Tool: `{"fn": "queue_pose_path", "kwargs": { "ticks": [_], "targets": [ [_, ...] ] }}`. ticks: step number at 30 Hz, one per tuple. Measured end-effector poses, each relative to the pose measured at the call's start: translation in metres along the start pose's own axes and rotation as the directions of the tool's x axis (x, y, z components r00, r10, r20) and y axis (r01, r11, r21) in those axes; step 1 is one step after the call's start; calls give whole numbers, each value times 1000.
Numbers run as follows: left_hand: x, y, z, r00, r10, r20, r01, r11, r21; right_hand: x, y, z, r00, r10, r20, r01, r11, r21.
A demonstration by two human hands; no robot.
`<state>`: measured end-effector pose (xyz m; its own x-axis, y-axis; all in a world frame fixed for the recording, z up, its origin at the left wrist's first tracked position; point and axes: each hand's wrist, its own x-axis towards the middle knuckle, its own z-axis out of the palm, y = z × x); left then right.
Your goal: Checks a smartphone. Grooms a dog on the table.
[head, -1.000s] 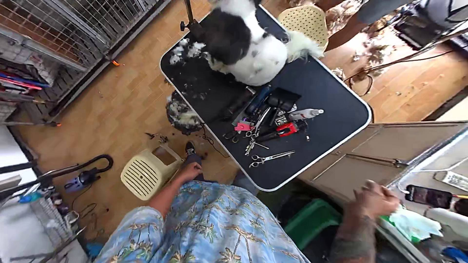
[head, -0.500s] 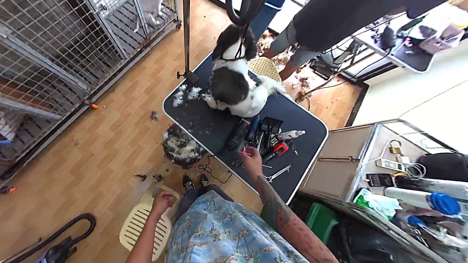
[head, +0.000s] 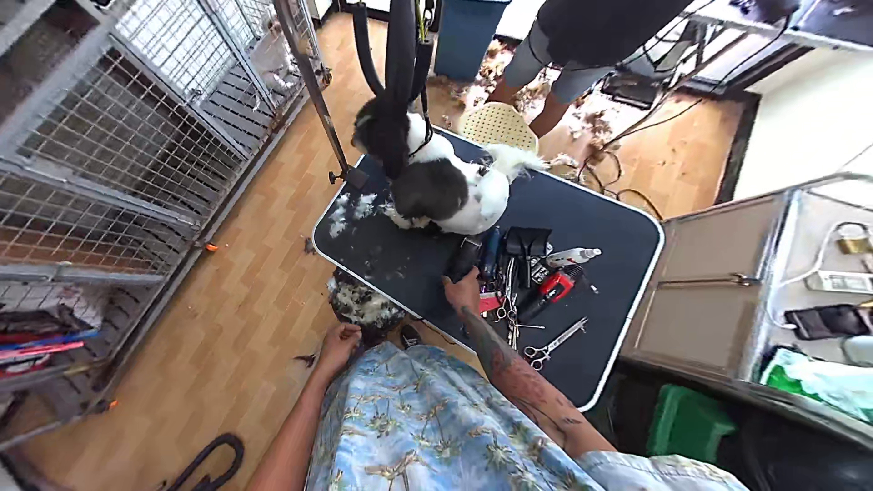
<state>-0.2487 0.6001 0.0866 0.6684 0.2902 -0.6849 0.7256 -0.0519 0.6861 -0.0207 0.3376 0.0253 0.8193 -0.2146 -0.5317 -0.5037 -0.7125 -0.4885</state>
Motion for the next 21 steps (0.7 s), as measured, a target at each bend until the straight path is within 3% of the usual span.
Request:
{"fn": "queue_pose_path", "kwargs": {
  "ticks": [9,12,14,16,17,19,20,21],
  "targets": [
    [178,170,-28,969,213,128,-191,967,-169,11,-8,-31,976,27,215,20,977,-211],
    [236,213,-33,960,201,194,-112,913,-392,4,-11,-26,975,41,220,16,968,-251],
    [269,236,-40,955,166,246,19,794,-608,-4,-15,-18,981,48,189,8,958,-286],
    [281,262,-52,919,221,325,58,742,-668,-15,-20,-6,994,48,97,-19,958,-287],
    [279,281,-55,858,366,362,-52,762,-646,-22,-22,2,1000,21,6,-19,962,-271],
    [268,331,-49,615,705,354,-447,681,-580,-37,-32,15,981,-25,-192,-17,977,-212],
    [258,354,-48,539,770,342,-651,638,-411,-44,-38,20,961,-26,-274,-20,986,-165],
    [239,377,-53,547,744,384,-770,627,-119,-51,-43,27,944,8,-330,-43,994,-99]
  ]
}}
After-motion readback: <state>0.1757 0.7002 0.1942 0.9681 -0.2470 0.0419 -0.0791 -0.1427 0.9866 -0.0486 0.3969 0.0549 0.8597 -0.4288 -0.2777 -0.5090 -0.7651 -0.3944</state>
